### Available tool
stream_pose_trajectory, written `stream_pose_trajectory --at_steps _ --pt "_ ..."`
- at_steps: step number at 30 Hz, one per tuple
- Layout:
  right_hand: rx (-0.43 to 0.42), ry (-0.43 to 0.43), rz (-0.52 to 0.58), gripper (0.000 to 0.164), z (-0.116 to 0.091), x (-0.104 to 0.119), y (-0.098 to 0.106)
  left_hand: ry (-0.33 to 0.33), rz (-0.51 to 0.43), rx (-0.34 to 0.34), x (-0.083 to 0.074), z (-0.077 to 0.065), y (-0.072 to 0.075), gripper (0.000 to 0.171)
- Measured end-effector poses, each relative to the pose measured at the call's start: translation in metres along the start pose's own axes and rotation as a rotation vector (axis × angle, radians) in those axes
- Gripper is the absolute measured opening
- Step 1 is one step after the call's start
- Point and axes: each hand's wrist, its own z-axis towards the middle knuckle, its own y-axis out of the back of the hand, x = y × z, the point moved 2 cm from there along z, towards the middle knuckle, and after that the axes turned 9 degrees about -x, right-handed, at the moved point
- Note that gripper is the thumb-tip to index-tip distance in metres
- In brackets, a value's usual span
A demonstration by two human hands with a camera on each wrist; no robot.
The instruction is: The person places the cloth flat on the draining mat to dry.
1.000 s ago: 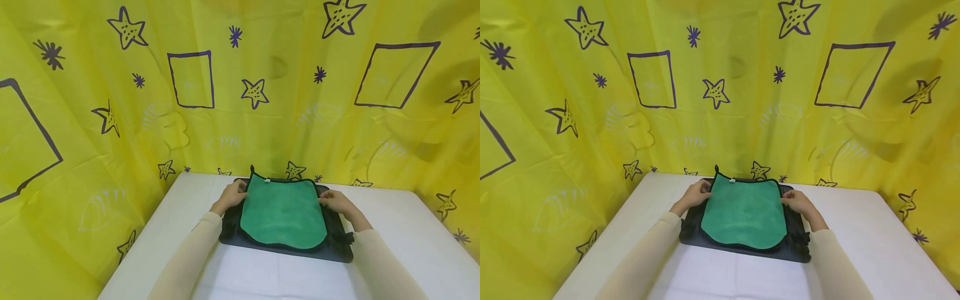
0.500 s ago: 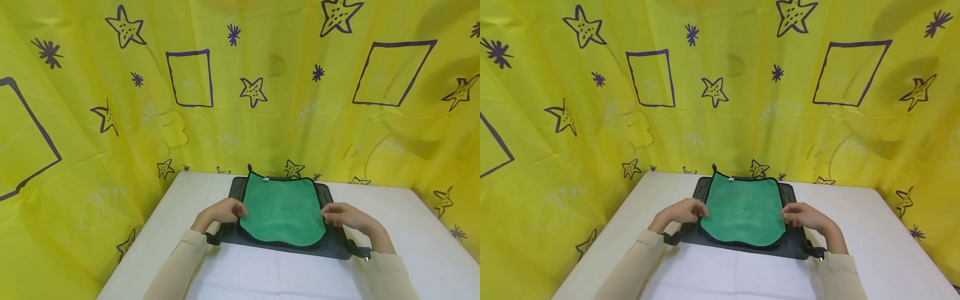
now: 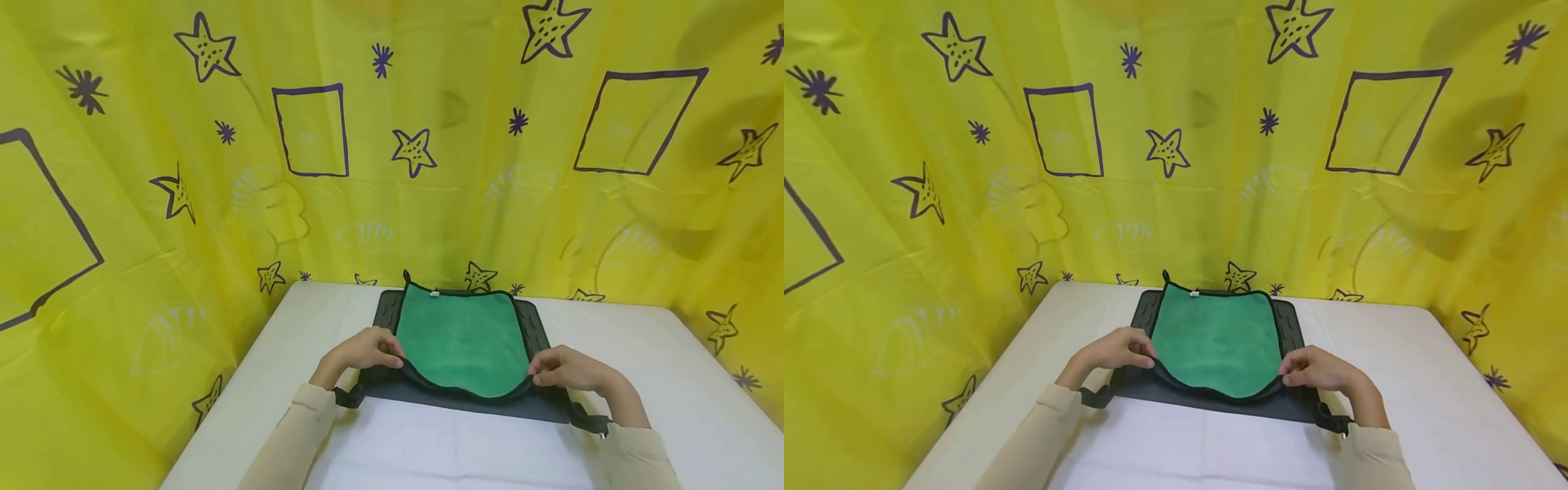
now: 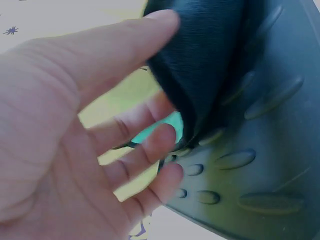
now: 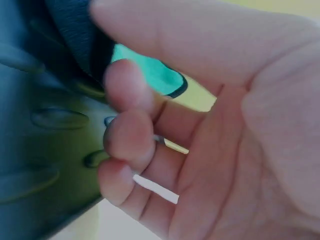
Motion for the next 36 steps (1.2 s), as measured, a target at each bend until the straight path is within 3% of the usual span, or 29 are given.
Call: stream_pose_trajectory --at_steps 5,12,24,36 --pt "-0.031 0.038 -0.005 0.011 -0.002 0.003 0.006 -0.038 -0.076 -0.057 -0.004 0.001 0.007 0.007" --pt "-0.055 0.092 0.045 0.012 -0.006 0.006 0.015 -0.048 -0.073 -0.075 -0.006 0.003 0.011 0.008" --pt "-0.043 -0.046 0.022 0.015 -0.008 0.002 0.006 0.012 -0.051 0.020 0.000 0.001 0.001 0.006" --pt "-0.046 -0.095 0.002 0.020 -0.008 -0.001 0.007 0.020 -0.037 -0.014 0.002 -0.001 0.001 0.018"
